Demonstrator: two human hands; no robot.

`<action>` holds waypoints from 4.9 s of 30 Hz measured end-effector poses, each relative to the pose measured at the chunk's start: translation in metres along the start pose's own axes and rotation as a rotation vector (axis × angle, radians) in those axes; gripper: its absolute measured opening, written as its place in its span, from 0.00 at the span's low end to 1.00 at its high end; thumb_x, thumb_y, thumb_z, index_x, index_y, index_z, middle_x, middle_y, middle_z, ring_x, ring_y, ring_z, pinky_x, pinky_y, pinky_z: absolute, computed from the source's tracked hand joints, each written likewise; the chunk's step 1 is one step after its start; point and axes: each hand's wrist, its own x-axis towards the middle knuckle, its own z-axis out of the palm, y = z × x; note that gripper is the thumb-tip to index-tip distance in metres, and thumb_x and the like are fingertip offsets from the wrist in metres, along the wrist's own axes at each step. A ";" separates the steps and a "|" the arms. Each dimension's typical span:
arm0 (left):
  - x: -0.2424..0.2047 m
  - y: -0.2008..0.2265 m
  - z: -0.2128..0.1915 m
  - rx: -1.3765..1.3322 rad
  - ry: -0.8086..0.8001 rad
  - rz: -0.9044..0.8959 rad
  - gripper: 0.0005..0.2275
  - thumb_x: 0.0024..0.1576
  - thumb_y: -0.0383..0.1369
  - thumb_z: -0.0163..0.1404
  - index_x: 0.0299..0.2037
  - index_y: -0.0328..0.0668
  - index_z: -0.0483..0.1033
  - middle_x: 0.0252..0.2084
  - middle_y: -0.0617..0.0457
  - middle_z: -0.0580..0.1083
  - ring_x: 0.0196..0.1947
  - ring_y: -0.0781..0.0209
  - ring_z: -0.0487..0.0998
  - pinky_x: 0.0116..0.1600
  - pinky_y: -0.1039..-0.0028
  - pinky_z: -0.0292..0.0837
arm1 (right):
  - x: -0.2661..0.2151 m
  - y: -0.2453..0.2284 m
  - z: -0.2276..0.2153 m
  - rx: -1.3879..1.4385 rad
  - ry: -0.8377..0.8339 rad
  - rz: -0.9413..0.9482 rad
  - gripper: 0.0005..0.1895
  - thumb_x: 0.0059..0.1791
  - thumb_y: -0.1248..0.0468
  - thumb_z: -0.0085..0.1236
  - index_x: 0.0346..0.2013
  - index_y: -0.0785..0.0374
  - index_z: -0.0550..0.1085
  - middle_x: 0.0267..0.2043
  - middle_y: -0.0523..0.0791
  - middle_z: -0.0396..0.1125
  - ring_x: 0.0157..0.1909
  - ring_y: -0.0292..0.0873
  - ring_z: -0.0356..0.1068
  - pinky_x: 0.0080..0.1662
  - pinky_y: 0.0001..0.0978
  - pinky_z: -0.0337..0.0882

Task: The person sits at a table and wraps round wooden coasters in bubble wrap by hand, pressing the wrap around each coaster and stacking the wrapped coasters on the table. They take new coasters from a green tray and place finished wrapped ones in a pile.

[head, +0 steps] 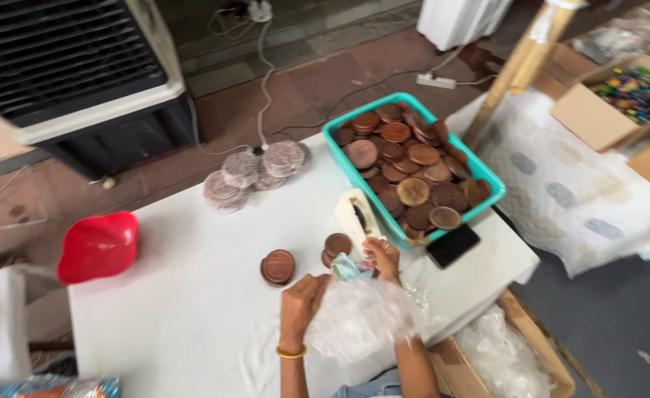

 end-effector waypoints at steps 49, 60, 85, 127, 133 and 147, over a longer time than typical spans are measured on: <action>-0.051 -0.099 -0.013 -0.017 -0.006 -0.841 0.09 0.53 0.38 0.60 0.31 0.41 0.83 0.20 0.47 0.79 0.19 0.62 0.79 0.29 0.72 0.69 | -0.121 -0.074 0.183 -0.580 -0.991 -0.226 0.31 0.46 0.55 0.66 0.61 0.62 0.68 0.56 0.46 0.71 0.56 0.40 0.71 0.55 0.33 0.72; -0.071 -0.142 -0.030 -0.496 0.005 -0.833 0.09 0.50 0.34 0.66 0.34 0.37 0.81 0.26 0.60 0.78 0.27 0.72 0.76 0.33 0.79 0.71 | -0.116 -0.045 0.190 -0.608 -0.875 -0.038 0.14 0.42 0.56 0.71 0.35 0.63 0.83 0.29 0.42 0.76 0.30 0.32 0.70 0.33 0.24 0.69; -0.082 -0.137 -0.052 -0.406 0.320 -0.899 0.12 0.57 0.37 0.59 0.32 0.32 0.83 0.23 0.53 0.77 0.25 0.72 0.72 0.32 0.79 0.62 | -0.104 -0.062 0.161 -0.394 -0.670 -0.001 0.17 0.50 0.55 0.61 0.38 0.67 0.82 0.26 0.42 0.75 0.22 0.29 0.62 0.24 0.22 0.58; -0.036 -0.077 -0.022 -0.024 0.309 -0.492 0.08 0.46 0.22 0.61 0.35 0.41 0.82 0.35 0.55 0.79 0.38 0.58 0.79 0.40 0.69 0.72 | -0.146 -0.082 0.172 -0.663 -0.833 -0.608 0.11 0.42 0.61 0.72 0.39 0.56 0.84 0.44 0.38 0.77 0.37 0.33 0.71 0.37 0.27 0.68; -0.037 -0.080 -0.022 -0.052 0.315 -0.563 0.08 0.46 0.22 0.59 0.35 0.41 0.82 0.35 0.55 0.79 0.37 0.60 0.80 0.38 0.70 0.73 | -0.153 -0.089 0.176 -0.662 -0.837 -0.646 0.12 0.41 0.62 0.73 0.39 0.56 0.83 0.48 0.39 0.77 0.46 0.37 0.75 0.42 0.29 0.71; -0.039 -0.088 -0.018 -0.139 0.316 -0.591 0.09 0.45 0.22 0.59 0.36 0.38 0.79 0.37 0.53 0.80 0.39 0.59 0.82 0.38 0.69 0.72 | -0.166 -0.094 0.182 -0.646 -0.830 -0.878 0.11 0.38 0.64 0.74 0.34 0.57 0.83 0.54 0.42 0.74 0.59 0.45 0.71 0.58 0.39 0.73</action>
